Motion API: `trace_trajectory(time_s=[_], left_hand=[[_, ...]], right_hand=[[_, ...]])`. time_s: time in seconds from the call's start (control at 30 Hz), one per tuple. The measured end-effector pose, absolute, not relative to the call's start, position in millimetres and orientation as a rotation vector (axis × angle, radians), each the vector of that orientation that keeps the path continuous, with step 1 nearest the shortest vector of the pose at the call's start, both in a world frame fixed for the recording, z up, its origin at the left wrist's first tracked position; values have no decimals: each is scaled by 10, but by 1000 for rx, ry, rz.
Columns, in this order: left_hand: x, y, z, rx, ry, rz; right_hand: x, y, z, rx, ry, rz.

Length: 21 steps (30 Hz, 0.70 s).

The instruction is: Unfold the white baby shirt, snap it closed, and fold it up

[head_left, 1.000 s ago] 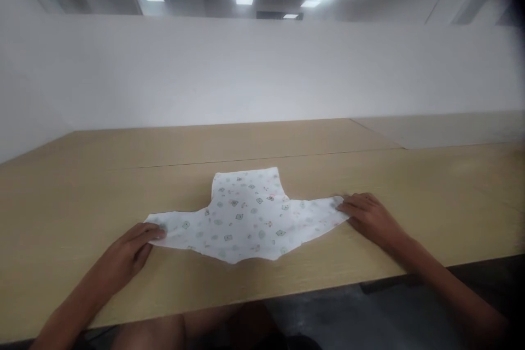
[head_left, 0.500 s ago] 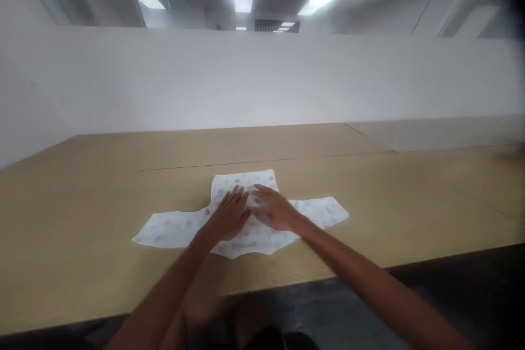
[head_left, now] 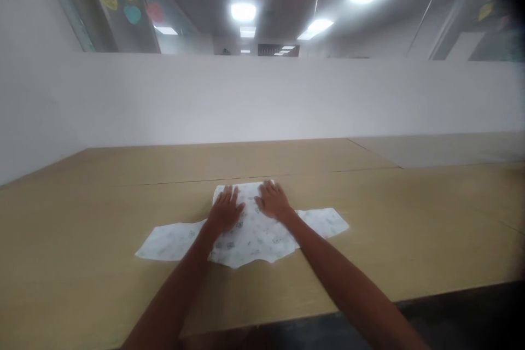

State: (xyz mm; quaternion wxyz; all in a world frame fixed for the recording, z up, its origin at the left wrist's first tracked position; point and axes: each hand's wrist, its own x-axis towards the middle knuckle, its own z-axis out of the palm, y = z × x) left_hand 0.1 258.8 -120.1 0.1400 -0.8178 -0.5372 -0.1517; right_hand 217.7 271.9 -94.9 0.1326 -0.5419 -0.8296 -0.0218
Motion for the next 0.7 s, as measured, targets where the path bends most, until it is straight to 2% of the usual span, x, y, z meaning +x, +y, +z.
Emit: trace_trajectory(time_s=[0.13, 0.37, 0.5, 0.6, 0.7], left_hand=[[195, 2687, -1217, -2368, -1601, -352], [-248, 2697, -974, -2255, -1762, -308], [25, 2287, -958, -2284, -1670, -343], [298, 1808, -1111, -2494, -1610, -280], [238, 1459, -1223, -2494, -1563, -346]], right_hand=[[2025, 2786, -1018, -1399, -2481, 11], [2378, 3010, -903, -1649, -2329, 28], [2304, 2521, -903, -1414, -2265, -144], [2267, 2060, -1041, -1249, -2434, 39], [2440, 1854, -1136, -1283, -2589, 160]])
